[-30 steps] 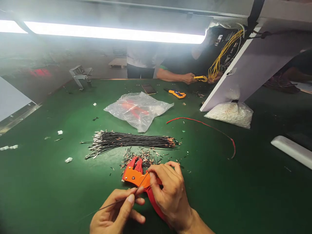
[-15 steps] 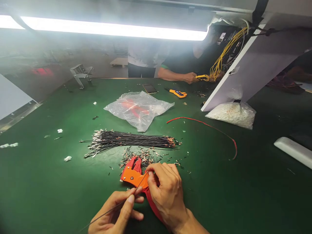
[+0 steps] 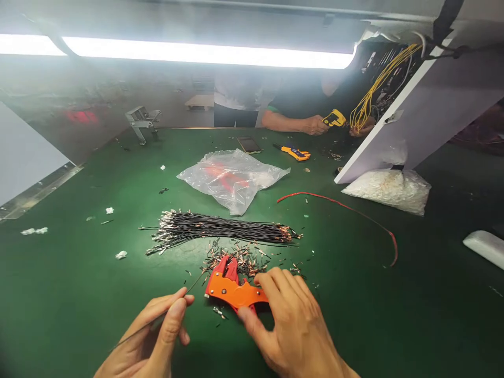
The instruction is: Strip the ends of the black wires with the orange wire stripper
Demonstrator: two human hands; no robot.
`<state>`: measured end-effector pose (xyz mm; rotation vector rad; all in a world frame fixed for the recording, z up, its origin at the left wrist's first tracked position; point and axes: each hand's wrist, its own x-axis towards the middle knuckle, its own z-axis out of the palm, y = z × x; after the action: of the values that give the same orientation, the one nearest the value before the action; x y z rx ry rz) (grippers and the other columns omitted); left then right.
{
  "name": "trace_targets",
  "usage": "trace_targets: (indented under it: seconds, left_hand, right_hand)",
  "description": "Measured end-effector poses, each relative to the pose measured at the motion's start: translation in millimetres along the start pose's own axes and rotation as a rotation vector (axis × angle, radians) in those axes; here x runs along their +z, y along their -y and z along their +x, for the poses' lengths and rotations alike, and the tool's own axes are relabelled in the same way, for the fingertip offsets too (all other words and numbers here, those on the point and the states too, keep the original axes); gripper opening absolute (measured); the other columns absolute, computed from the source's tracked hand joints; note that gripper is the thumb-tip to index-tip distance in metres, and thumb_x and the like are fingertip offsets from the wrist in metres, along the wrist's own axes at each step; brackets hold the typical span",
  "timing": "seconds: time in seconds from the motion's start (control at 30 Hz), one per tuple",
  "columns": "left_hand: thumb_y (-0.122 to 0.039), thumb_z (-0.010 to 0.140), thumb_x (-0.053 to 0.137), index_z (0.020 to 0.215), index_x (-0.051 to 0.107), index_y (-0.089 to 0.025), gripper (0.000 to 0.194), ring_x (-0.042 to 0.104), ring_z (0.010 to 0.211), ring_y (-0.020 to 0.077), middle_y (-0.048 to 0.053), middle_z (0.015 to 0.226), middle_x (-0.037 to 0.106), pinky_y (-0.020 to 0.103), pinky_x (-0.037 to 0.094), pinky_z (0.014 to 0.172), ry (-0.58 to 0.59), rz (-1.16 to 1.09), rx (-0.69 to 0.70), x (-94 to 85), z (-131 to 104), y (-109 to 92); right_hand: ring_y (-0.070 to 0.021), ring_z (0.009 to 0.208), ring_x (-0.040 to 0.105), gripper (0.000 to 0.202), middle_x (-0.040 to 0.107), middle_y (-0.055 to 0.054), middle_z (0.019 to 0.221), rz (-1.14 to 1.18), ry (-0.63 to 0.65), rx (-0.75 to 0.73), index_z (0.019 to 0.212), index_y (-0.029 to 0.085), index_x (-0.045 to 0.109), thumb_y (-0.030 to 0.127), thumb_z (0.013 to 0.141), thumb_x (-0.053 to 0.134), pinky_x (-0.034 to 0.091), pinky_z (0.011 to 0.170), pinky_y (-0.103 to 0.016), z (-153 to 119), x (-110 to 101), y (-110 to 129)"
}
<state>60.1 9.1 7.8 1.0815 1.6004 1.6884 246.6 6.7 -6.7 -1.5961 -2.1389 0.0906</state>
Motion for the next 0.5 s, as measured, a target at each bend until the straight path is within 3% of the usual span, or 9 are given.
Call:
trace_targets:
  seconds: [0.1, 0.17, 0.23, 0.33, 0.43, 0.5]
  left_hand:
    - [-0.031, 0.078, 0.078, 0.078, 0.08, -0.027, 0.005, 0.064, 0.062, 0.0092, -0.005, 0.07, 0.071, 0.016, 0.051, 0.061, -0.049, 0.039, -0.018, -0.7, 3, -5]
    - [-0.03, 0.077, 0.078, 0.076, 0.079, -0.027, 0.003, 0.063, 0.063, 0.0087, -0.005, 0.07, 0.07, 0.016, 0.051, 0.062, -0.044, 0.021, -0.029, -1.0, 3, -7]
    - [-0.028, 0.076, 0.078, 0.075, 0.079, -0.027, 0.002, 0.064, 0.065, 0.0096, -0.005, 0.072, 0.07, 0.017, 0.052, 0.064, -0.026, -0.002, -0.032, -1.0, 3, -8]
    - [-0.025, 0.077, 0.077, 0.075, 0.078, -0.025, 0.002, 0.06, 0.058, 0.0083, -0.004, 0.074, 0.07, 0.018, 0.05, 0.055, -0.029, -0.049, -0.011, -0.4, 1, -9]
    - [-0.021, 0.081, 0.074, 0.08, 0.078, -0.026, 0.006, 0.053, 0.047, 0.0053, -0.004, 0.077, 0.069, 0.019, 0.043, 0.042, -0.053, -0.147, 0.045, -1.7, 1, -7]
    - [-0.018, 0.084, 0.071, 0.087, 0.079, -0.027, 0.011, 0.054, 0.046, 0.0055, -0.004, 0.079, 0.07, 0.019, 0.042, 0.04, -0.012, -0.191, 0.116, -6.4, 4, -4]
  right_hand:
    - [-0.0317, 0.068, 0.072, 0.082, 0.074, -0.015, 0.091, -0.258, 0.041, -0.22, 0.115, 0.011, 0.062, 0.065, 0.058, 0.086, 0.062, 0.054, -0.044, -12, -9, -2]
    - [-0.0337, 0.064, 0.073, 0.097, 0.075, -0.02, 0.089, -0.345, 0.002, -0.299, 0.115, 0.003, 0.063, 0.063, 0.044, 0.091, 0.064, 0.049, -0.044, -16, -9, -2]
    - [-0.0321, 0.061, 0.073, 0.079, 0.074, -0.019, 0.084, -0.311, -0.011, -0.28, 0.108, 0.004, 0.064, 0.046, 0.048, 0.091, 0.065, 0.046, -0.041, -17, -8, -2]
    - [-0.028, 0.065, 0.072, 0.041, 0.072, -0.012, 0.083, -0.025, 0.036, -0.085, 0.104, 0.013, 0.065, 0.023, 0.066, 0.075, 0.065, 0.052, -0.039, -17, -13, -8]
    - [-0.0271, 0.07, 0.073, 0.026, 0.074, -0.008, 0.087, 0.563, 0.264, 0.234, 0.105, 0.023, 0.07, 0.031, 0.081, 0.062, 0.064, 0.062, -0.041, -18, -25, -21]
    - [-0.0327, 0.09, 0.074, 0.037, 0.077, -0.012, 0.103, 1.091, 0.352, 0.44, 0.116, 0.026, 0.07, 0.041, 0.088, 0.052, 0.062, 0.076, -0.046, -19, -34, -27]
